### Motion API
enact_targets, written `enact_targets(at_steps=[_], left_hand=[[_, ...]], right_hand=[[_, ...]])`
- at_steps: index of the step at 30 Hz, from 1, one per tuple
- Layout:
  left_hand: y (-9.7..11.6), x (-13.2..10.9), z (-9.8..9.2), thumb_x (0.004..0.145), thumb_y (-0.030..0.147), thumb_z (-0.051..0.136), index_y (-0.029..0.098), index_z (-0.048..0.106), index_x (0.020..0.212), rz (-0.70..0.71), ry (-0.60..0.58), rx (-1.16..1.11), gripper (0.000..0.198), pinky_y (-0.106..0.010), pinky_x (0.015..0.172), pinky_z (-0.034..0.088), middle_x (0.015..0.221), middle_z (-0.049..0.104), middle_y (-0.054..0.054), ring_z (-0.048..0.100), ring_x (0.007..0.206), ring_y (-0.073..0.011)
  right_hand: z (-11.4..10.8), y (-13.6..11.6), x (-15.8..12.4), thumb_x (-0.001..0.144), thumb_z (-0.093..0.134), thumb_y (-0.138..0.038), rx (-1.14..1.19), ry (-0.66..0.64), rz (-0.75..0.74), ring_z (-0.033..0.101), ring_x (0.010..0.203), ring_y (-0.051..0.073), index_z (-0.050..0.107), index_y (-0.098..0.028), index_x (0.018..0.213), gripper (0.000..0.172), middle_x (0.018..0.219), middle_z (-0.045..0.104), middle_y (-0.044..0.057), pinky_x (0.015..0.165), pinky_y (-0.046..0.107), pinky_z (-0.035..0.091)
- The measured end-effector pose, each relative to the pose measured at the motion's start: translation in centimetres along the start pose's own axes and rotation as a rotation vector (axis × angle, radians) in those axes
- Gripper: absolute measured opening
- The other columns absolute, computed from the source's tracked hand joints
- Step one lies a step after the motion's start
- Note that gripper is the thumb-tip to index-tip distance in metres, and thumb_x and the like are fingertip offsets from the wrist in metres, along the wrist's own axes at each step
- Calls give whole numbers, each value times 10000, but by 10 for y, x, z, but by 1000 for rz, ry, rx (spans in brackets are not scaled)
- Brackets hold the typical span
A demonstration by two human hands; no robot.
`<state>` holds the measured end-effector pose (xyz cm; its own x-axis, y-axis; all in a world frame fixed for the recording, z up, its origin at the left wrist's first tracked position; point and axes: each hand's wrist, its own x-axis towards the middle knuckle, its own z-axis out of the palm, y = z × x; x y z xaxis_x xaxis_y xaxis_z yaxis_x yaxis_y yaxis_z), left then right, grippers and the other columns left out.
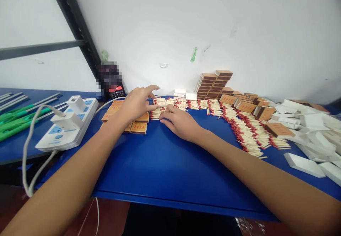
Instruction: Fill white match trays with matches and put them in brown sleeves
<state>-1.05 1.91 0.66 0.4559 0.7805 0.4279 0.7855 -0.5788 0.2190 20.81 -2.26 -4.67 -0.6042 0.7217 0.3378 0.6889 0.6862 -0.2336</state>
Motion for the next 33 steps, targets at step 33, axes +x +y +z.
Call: enact_targets(at_steps=[33], left_hand=[[-2,1,6,824,379,872,252,613,1431,64,-76,-12,672,-363,883,532,1130,832,-53,772,1008,-273]], right_hand=[[-22,11,1,1097,485,-225,-170,132,183,635,988,248,630,-169,1109,156,1177,624,125,763,340,440]])
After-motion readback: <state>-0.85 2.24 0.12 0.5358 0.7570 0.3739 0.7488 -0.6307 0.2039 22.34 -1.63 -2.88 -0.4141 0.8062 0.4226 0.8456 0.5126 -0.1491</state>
